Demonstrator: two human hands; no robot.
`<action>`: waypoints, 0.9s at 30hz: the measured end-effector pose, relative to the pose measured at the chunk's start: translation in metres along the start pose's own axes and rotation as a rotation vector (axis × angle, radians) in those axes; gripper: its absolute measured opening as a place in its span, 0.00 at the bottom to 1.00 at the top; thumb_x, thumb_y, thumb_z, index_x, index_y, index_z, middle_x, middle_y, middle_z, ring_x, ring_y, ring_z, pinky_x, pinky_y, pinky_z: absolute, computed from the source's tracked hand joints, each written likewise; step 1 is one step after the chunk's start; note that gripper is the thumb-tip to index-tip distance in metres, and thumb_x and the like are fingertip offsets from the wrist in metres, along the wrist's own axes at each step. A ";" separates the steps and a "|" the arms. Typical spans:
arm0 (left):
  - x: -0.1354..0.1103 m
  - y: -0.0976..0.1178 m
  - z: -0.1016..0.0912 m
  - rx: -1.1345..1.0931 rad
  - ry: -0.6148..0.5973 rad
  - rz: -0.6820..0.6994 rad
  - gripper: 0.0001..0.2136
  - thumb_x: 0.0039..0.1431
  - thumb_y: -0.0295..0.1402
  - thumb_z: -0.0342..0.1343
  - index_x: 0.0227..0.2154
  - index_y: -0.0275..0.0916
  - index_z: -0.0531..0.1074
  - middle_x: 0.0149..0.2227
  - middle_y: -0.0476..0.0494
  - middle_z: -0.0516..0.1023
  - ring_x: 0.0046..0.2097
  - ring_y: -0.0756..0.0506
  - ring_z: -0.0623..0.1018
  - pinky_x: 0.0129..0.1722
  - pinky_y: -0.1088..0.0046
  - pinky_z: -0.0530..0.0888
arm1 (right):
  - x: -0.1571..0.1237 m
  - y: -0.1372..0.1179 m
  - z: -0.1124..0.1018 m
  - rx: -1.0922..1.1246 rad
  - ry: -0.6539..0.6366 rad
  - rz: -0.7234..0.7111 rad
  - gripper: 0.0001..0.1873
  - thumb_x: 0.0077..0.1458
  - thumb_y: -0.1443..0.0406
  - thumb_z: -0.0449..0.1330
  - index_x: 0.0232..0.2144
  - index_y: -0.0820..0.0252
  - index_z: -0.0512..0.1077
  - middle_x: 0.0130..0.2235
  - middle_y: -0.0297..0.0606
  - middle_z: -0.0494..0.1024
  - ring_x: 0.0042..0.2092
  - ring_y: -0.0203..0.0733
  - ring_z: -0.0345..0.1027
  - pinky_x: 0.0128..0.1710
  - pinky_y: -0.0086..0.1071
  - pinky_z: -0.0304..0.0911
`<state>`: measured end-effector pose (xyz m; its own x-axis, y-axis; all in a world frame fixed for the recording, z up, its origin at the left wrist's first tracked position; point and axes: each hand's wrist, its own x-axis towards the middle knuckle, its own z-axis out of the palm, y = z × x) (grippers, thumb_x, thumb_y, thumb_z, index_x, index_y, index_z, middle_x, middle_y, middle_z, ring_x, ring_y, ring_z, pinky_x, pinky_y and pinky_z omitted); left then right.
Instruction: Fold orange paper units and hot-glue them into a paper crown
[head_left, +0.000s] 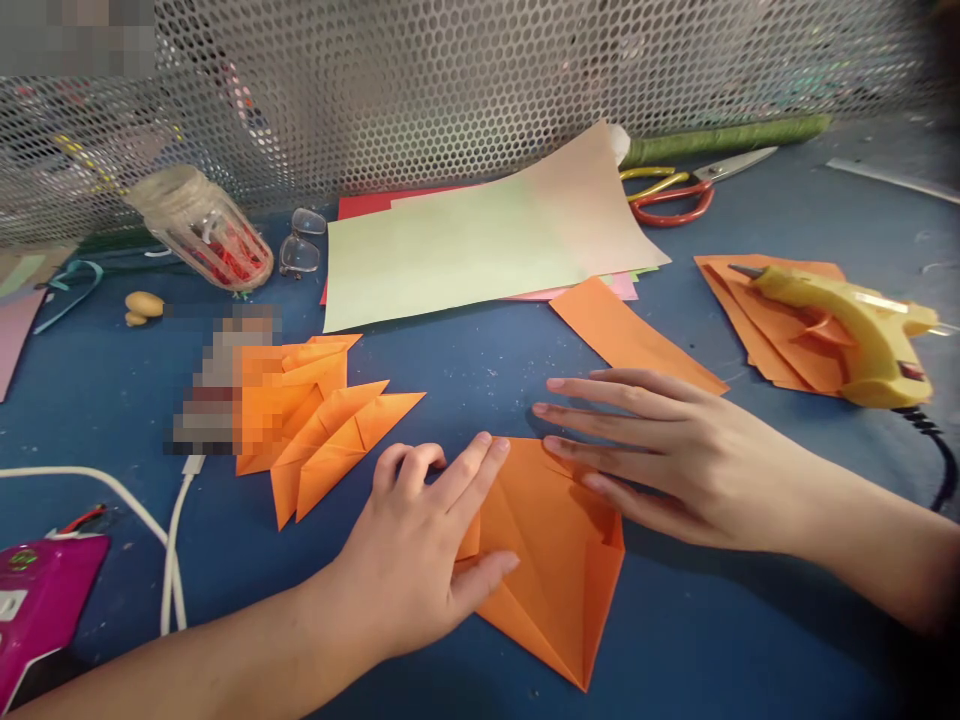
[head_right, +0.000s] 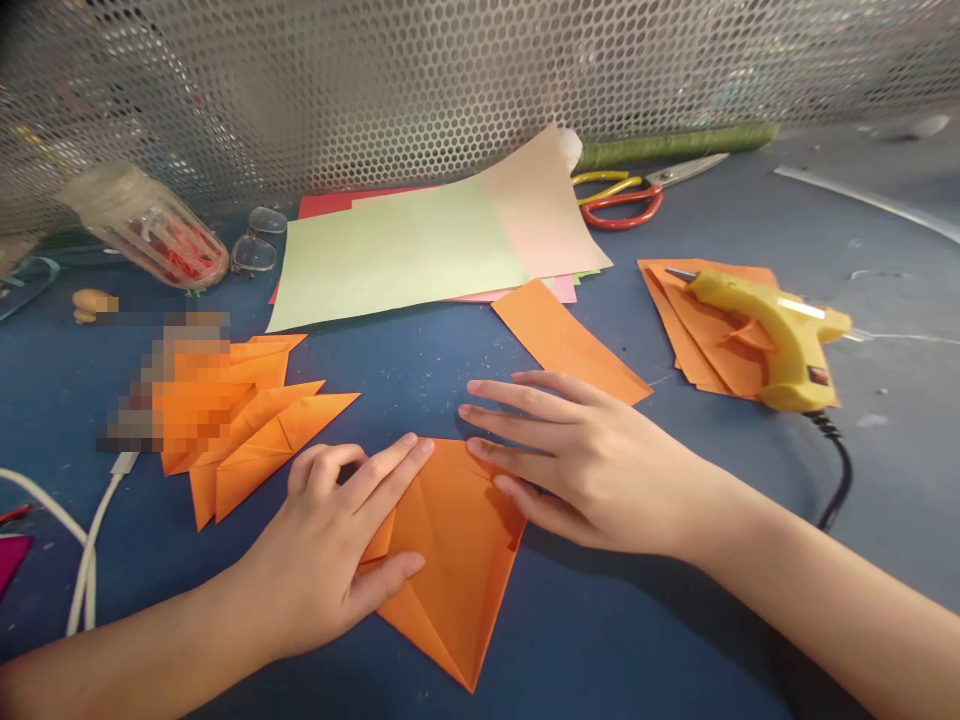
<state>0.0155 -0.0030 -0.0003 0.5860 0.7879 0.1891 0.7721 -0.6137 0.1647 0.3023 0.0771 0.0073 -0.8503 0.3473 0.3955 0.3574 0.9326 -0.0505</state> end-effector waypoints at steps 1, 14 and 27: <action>0.000 0.000 0.000 0.000 -0.001 0.000 0.27 0.79 0.45 0.41 0.70 0.32 0.64 0.68 0.44 0.73 0.48 0.37 0.65 0.55 0.56 0.60 | 0.001 -0.001 -0.002 -0.001 0.016 0.011 0.13 0.71 0.66 0.54 0.50 0.57 0.78 0.57 0.41 0.83 0.65 0.52 0.71 0.60 0.48 0.71; 0.001 0.001 0.001 0.009 -0.001 0.005 0.27 0.77 0.44 0.45 0.70 0.32 0.65 0.63 0.39 0.76 0.50 0.36 0.68 0.58 0.57 0.61 | 0.008 -0.026 0.020 0.444 0.076 0.599 0.06 0.67 0.59 0.60 0.36 0.51 0.71 0.37 0.34 0.76 0.39 0.41 0.70 0.40 0.36 0.67; 0.009 0.006 -0.010 -0.008 0.122 0.062 0.19 0.74 0.36 0.52 0.59 0.28 0.75 0.56 0.36 0.83 0.48 0.38 0.75 0.52 0.59 0.70 | 0.008 -0.025 0.014 0.750 0.048 0.415 0.07 0.68 0.67 0.58 0.42 0.51 0.75 0.40 0.37 0.79 0.43 0.38 0.76 0.42 0.29 0.72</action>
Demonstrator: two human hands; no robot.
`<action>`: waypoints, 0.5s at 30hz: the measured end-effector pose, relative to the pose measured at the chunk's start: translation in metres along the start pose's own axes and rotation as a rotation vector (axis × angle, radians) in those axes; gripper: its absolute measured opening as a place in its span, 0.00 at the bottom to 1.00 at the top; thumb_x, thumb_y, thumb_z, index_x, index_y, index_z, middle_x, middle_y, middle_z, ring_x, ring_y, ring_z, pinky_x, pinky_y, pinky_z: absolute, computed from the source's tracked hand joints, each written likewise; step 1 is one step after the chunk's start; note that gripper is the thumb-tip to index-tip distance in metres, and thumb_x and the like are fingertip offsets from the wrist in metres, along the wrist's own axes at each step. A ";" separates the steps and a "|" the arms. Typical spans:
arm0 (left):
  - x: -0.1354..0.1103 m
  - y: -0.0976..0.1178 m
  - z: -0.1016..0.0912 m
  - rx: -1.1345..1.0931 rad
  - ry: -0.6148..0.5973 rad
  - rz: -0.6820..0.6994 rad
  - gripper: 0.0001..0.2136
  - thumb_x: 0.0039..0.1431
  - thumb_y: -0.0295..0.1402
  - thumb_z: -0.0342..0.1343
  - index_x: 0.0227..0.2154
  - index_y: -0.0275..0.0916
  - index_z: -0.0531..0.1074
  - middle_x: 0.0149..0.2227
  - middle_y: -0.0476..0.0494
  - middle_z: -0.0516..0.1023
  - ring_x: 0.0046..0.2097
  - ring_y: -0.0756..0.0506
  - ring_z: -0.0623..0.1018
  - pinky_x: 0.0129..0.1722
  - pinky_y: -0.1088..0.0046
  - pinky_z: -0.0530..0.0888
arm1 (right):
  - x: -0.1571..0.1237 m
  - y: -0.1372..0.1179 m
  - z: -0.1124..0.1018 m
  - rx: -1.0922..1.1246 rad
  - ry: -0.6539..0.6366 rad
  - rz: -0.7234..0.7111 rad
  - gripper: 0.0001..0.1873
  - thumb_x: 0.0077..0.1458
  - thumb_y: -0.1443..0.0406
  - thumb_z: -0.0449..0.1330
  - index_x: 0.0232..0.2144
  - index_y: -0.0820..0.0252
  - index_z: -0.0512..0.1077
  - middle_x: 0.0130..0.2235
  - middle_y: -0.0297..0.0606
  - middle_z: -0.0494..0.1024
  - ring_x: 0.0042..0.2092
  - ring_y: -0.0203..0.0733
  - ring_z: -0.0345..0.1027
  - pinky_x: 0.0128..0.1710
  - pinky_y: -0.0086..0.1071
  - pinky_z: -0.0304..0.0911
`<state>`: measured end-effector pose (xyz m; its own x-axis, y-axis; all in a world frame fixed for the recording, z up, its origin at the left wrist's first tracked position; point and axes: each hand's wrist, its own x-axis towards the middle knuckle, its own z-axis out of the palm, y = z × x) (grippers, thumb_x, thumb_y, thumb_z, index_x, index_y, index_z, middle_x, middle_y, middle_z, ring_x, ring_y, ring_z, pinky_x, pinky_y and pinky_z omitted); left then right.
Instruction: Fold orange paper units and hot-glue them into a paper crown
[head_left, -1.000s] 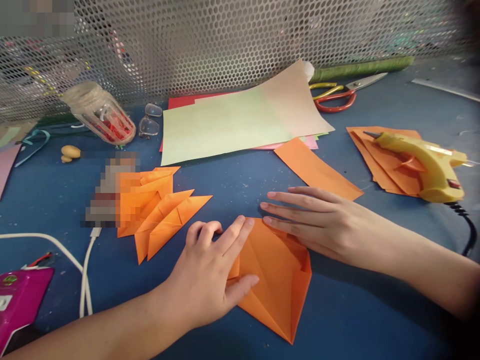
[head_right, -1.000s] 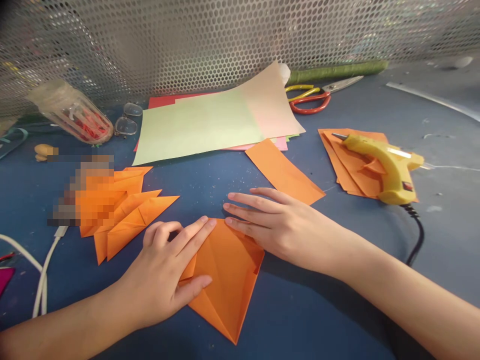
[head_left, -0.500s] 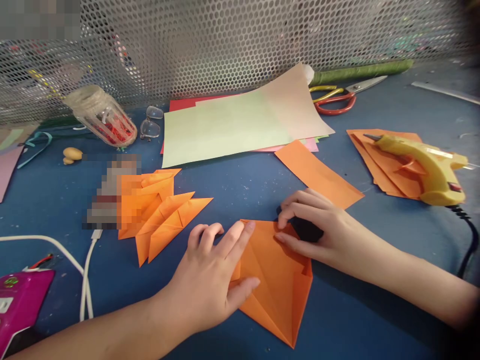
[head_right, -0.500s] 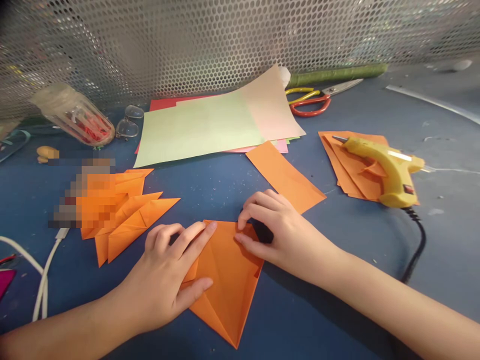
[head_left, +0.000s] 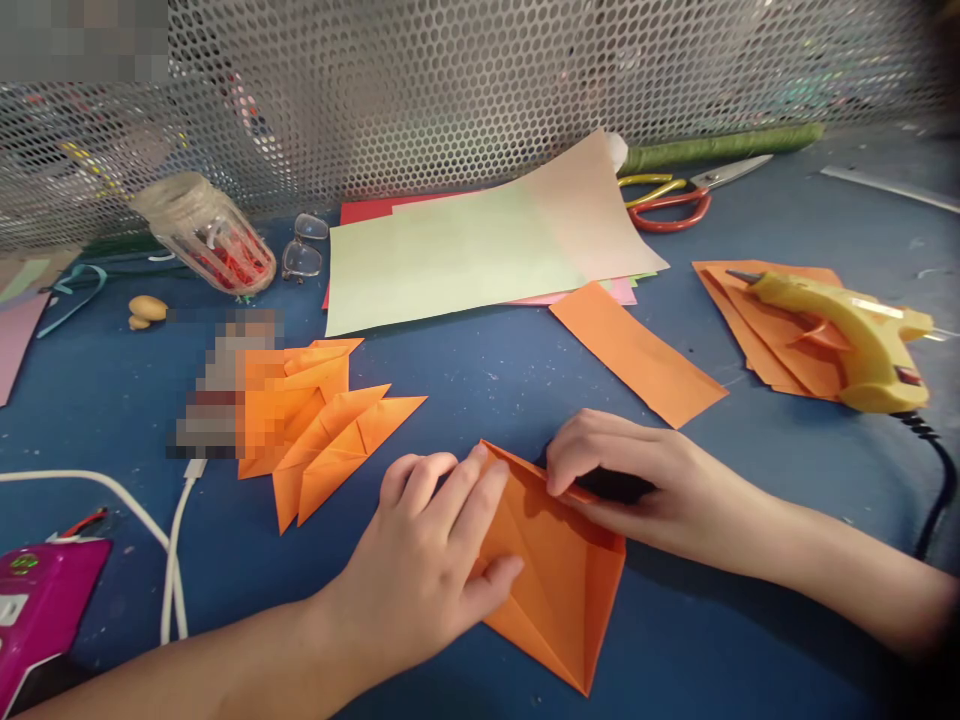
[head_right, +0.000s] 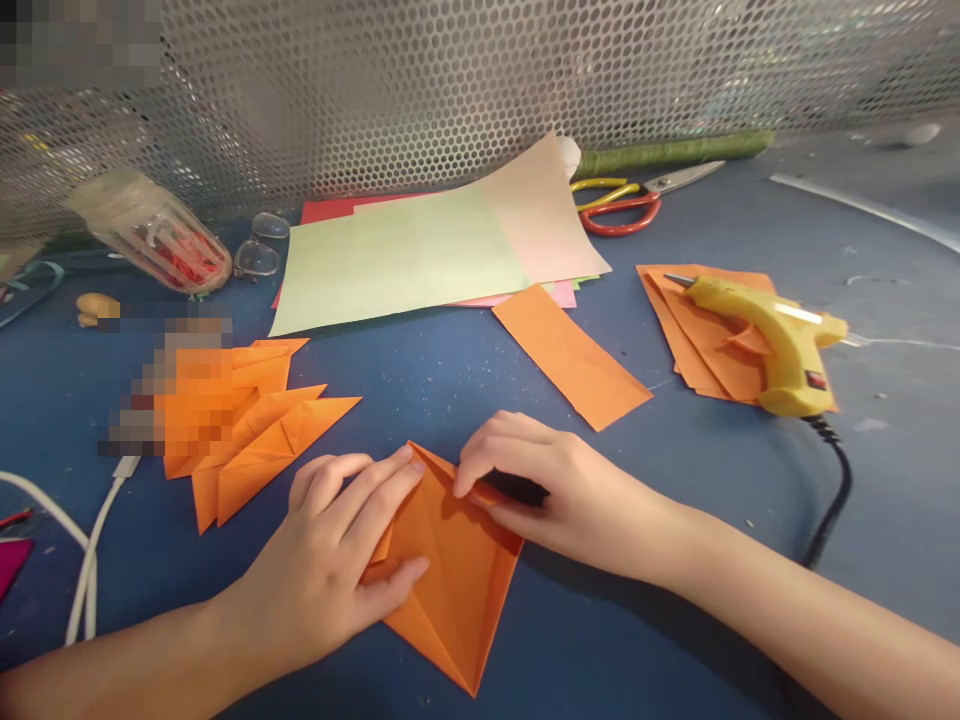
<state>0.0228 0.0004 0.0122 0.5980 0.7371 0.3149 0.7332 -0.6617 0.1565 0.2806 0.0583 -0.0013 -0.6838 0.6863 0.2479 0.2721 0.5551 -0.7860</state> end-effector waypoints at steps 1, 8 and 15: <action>0.000 0.000 0.000 0.004 -0.004 -0.004 0.20 0.74 0.36 0.52 0.60 0.28 0.74 0.56 0.37 0.83 0.48 0.38 0.75 0.52 0.59 0.70 | 0.001 0.001 -0.002 0.022 -0.014 -0.043 0.06 0.68 0.67 0.60 0.43 0.50 0.77 0.41 0.36 0.80 0.44 0.36 0.76 0.43 0.27 0.72; -0.005 -0.002 0.005 0.001 -0.042 0.001 0.22 0.77 0.37 0.47 0.63 0.27 0.72 0.59 0.36 0.81 0.51 0.38 0.73 0.54 0.59 0.68 | 0.010 -0.002 -0.019 0.074 -0.231 -0.169 0.17 0.70 0.53 0.61 0.50 0.59 0.79 0.47 0.42 0.83 0.50 0.37 0.76 0.55 0.33 0.69; -0.011 -0.002 0.012 -0.016 -0.065 -0.029 0.24 0.78 0.40 0.45 0.65 0.28 0.70 0.64 0.34 0.76 0.56 0.36 0.72 0.57 0.57 0.68 | 0.008 0.000 -0.028 -0.018 -0.354 -0.151 0.21 0.60 0.50 0.70 0.49 0.54 0.82 0.51 0.47 0.81 0.53 0.45 0.76 0.54 0.39 0.72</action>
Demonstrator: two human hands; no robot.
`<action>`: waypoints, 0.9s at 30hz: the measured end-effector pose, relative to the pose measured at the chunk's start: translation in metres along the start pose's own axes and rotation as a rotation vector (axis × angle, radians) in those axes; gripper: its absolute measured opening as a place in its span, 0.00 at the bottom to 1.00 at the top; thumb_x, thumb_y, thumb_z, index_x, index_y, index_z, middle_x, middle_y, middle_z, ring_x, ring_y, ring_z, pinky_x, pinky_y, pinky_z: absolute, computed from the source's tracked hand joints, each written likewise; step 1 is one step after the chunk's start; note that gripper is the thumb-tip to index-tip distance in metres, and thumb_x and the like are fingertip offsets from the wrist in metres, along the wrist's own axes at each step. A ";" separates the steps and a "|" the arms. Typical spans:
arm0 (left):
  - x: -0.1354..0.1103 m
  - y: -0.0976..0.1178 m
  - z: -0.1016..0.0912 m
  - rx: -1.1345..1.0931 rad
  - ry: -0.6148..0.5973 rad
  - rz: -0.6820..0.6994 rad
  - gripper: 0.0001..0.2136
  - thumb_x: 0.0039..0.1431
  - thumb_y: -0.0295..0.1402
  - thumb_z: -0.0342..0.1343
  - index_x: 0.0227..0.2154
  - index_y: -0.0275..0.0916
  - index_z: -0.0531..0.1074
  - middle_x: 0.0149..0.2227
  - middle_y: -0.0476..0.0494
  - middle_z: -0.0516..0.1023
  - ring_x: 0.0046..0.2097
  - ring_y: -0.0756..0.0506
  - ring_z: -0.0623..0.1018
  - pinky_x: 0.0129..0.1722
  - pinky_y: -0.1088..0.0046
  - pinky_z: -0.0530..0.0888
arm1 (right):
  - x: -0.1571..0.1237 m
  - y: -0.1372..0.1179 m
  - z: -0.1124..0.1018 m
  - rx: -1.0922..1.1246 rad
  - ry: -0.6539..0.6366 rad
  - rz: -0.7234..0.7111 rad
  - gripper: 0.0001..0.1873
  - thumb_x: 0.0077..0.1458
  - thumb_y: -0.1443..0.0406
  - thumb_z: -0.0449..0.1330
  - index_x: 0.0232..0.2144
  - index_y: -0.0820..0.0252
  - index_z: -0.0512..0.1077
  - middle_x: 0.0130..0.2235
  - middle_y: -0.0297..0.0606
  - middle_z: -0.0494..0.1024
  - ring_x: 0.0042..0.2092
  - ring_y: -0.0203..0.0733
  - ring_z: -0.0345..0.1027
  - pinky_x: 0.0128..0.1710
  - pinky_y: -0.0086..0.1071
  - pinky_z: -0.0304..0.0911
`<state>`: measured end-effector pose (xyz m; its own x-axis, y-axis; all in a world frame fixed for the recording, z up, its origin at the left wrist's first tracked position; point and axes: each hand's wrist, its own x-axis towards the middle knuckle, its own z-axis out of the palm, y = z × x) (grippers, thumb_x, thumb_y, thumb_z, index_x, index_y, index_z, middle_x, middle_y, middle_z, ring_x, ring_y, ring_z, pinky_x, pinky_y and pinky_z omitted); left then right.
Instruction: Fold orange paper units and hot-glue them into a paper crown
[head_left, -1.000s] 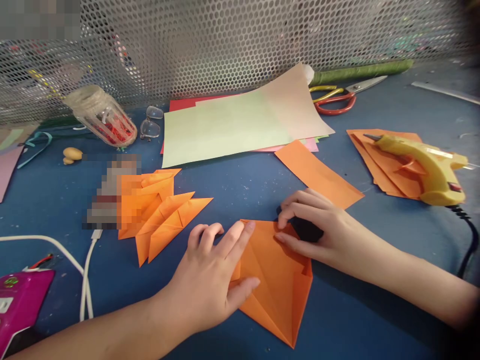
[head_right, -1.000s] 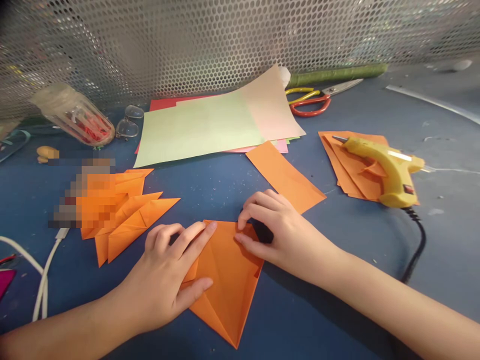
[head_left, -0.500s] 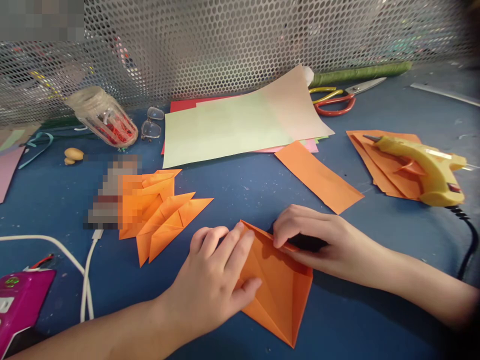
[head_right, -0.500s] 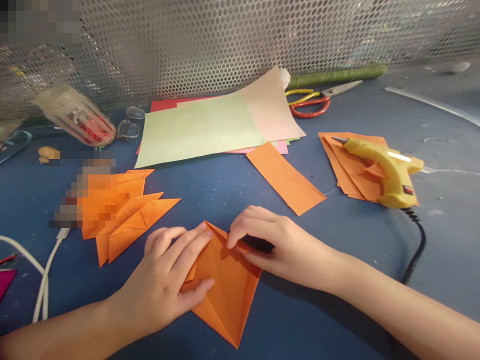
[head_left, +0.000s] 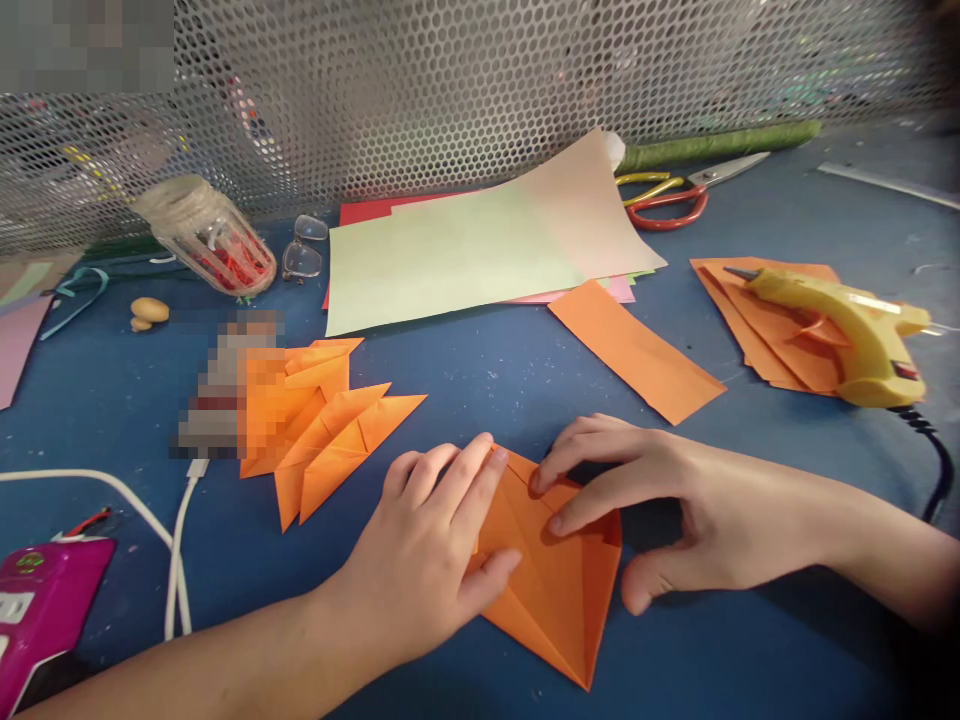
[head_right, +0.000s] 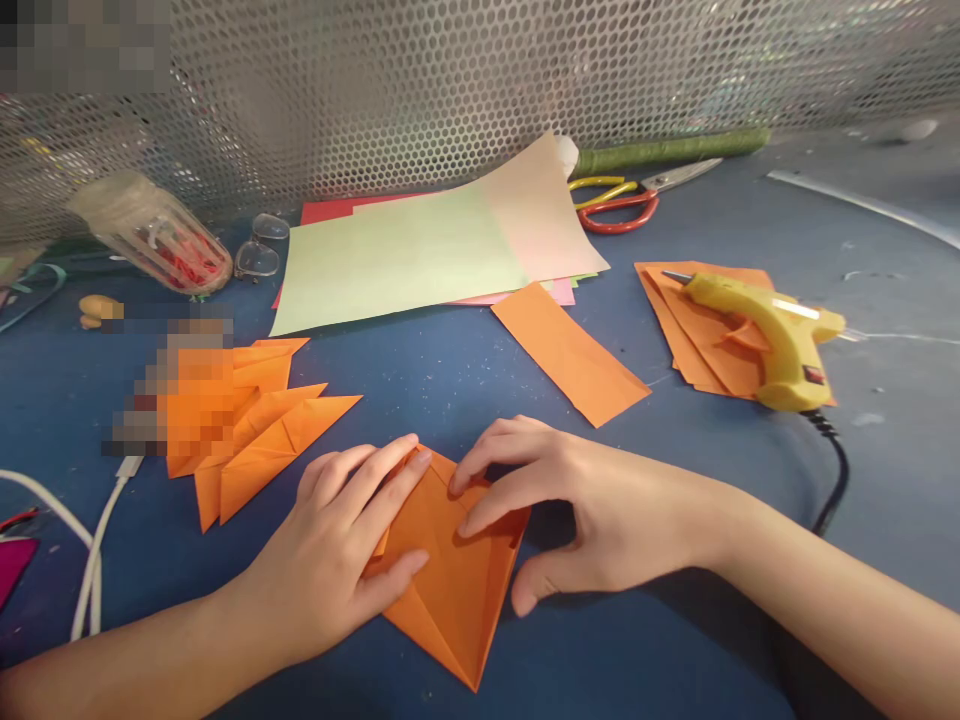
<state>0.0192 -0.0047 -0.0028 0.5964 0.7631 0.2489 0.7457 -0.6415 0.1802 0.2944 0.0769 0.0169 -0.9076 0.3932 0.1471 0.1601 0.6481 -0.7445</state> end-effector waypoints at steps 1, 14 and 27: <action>0.000 -0.001 0.000 -0.005 0.003 0.005 0.25 0.78 0.41 0.44 0.65 0.28 0.70 0.65 0.34 0.76 0.56 0.36 0.72 0.57 0.57 0.69 | 0.000 -0.001 0.000 -0.017 -0.014 0.015 0.17 0.62 0.52 0.69 0.48 0.53 0.82 0.52 0.47 0.81 0.54 0.45 0.76 0.54 0.39 0.72; 0.004 0.008 -0.015 0.195 0.058 0.160 0.18 0.78 0.32 0.50 0.58 0.22 0.75 0.57 0.31 0.83 0.46 0.39 0.83 0.42 0.62 0.79 | 0.004 -0.013 0.005 -0.085 -0.026 0.165 0.16 0.67 0.52 0.63 0.31 0.54 0.78 0.47 0.44 0.77 0.48 0.45 0.73 0.49 0.41 0.69; -0.006 0.023 -0.032 0.148 0.033 0.176 0.21 0.64 0.13 0.41 0.32 0.35 0.79 0.29 0.43 0.79 0.34 0.44 0.81 0.47 0.69 0.82 | 0.000 -0.015 0.025 -0.132 0.077 0.115 0.11 0.74 0.60 0.54 0.41 0.55 0.74 0.40 0.40 0.78 0.40 0.39 0.75 0.41 0.33 0.71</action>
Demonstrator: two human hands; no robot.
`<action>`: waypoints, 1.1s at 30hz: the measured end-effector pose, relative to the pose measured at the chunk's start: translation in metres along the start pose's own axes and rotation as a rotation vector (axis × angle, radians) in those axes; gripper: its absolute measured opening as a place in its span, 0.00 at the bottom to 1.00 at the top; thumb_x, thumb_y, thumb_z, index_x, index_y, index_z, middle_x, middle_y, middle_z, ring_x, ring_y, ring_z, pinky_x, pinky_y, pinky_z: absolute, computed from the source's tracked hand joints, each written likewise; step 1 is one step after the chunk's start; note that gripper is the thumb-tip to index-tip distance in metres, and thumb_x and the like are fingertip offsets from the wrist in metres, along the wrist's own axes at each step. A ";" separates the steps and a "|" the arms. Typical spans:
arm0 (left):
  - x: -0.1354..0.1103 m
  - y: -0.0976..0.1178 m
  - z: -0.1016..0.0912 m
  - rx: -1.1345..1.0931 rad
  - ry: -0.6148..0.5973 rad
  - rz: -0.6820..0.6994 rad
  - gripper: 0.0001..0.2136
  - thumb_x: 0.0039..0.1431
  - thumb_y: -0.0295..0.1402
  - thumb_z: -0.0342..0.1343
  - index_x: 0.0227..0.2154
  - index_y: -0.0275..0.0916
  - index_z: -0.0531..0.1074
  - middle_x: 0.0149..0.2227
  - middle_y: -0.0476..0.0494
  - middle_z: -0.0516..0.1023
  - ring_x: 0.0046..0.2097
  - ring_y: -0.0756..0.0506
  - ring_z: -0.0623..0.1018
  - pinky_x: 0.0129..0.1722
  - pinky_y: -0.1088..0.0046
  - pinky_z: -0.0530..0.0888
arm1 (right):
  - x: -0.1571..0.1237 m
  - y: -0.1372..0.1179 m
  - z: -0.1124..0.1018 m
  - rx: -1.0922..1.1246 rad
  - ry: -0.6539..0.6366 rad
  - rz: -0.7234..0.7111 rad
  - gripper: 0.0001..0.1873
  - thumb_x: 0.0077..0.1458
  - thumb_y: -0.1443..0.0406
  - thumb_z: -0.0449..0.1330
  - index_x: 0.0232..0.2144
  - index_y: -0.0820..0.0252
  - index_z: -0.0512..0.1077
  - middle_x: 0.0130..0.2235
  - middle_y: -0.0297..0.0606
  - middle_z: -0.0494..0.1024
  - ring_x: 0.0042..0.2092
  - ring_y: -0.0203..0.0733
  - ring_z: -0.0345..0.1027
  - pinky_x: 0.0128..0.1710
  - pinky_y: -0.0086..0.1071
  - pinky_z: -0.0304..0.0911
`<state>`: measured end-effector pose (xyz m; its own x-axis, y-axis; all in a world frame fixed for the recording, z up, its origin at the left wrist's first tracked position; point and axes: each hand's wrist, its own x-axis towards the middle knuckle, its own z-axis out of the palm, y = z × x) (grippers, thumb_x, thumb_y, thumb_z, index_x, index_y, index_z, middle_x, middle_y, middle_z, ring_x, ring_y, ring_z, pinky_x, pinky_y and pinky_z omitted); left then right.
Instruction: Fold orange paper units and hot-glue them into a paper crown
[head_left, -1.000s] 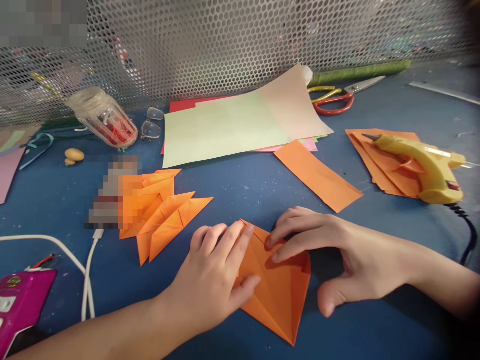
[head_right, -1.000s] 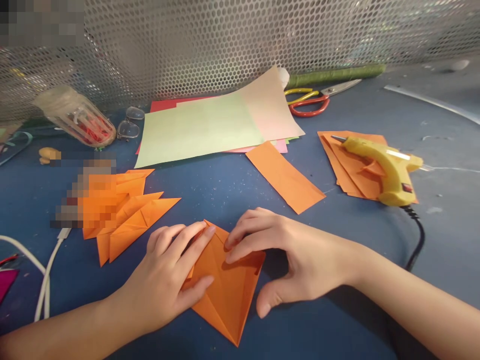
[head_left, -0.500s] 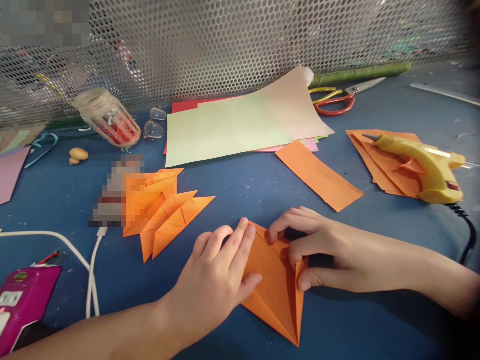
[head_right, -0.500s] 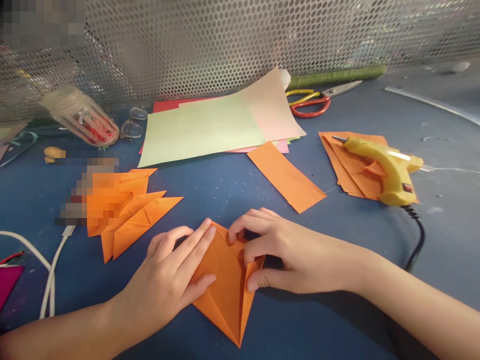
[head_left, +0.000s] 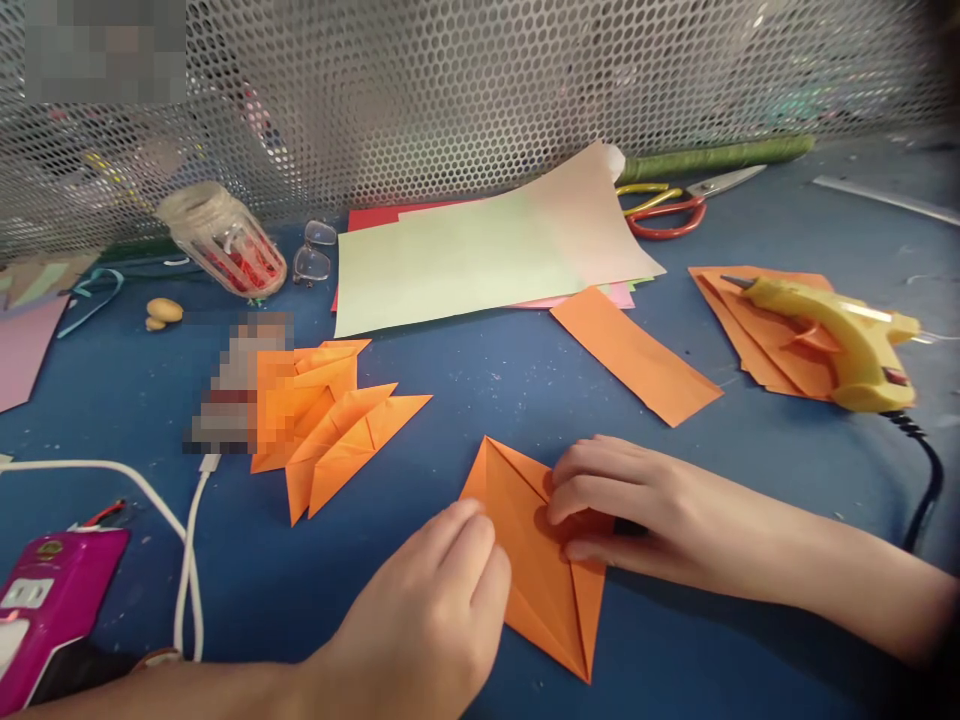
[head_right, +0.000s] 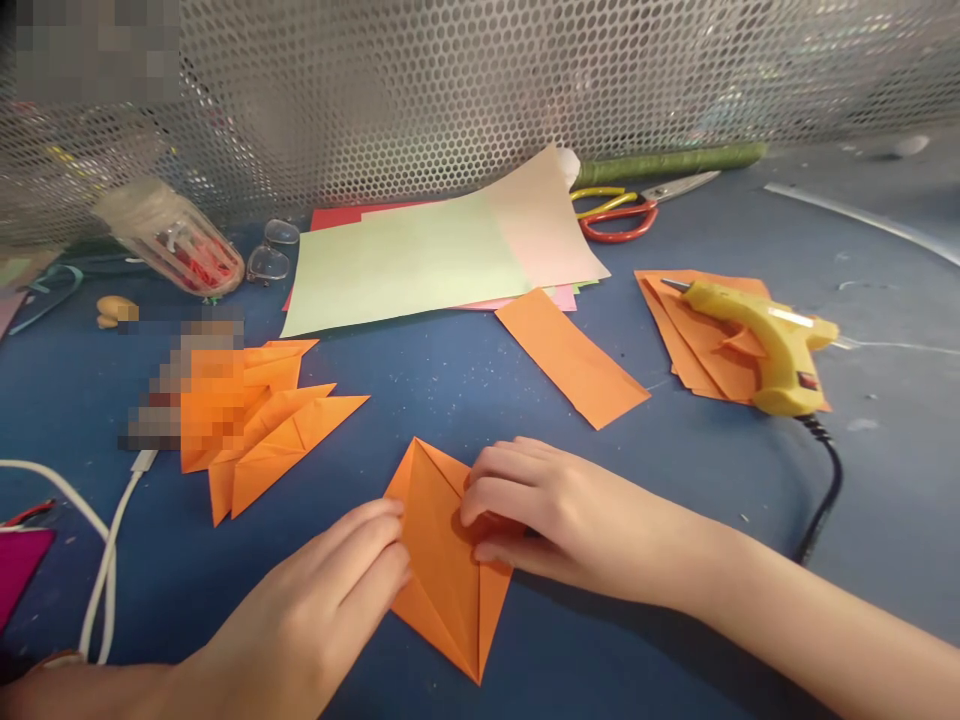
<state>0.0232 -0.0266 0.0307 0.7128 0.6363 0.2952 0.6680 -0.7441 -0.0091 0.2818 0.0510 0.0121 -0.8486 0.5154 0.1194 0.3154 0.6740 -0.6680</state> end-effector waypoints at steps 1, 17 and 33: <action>0.000 0.000 -0.002 -0.011 0.018 -0.012 0.22 0.61 0.12 0.41 0.31 0.35 0.79 0.29 0.44 0.79 0.33 0.44 0.81 0.45 0.70 0.82 | 0.000 -0.002 -0.001 -0.011 0.001 -0.005 0.12 0.75 0.61 0.52 0.41 0.56 0.74 0.40 0.40 0.78 0.39 0.38 0.75 0.39 0.31 0.71; -0.023 0.016 0.012 0.072 0.120 -0.032 0.18 0.65 0.17 0.48 0.53 0.27 0.76 0.39 0.38 0.87 0.40 0.44 0.85 0.36 0.74 0.82 | -0.006 0.001 -0.012 -0.236 0.054 -0.287 0.14 0.74 0.57 0.55 0.50 0.63 0.72 0.43 0.43 0.84 0.43 0.42 0.78 0.40 0.34 0.72; -0.010 -0.002 0.001 0.058 -0.034 -0.289 0.28 0.51 0.10 0.40 0.54 0.30 0.66 0.31 0.47 0.79 0.28 0.46 0.81 0.28 0.73 0.80 | -0.007 0.000 -0.003 0.065 0.212 0.218 0.07 0.73 0.59 0.54 0.47 0.52 0.69 0.40 0.36 0.82 0.33 0.36 0.78 0.32 0.27 0.73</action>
<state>0.0154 -0.0315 0.0266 0.4973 0.8274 0.2609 0.8549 -0.5186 0.0153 0.2888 0.0488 0.0134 -0.6542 0.7477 0.1141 0.4464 0.5035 -0.7397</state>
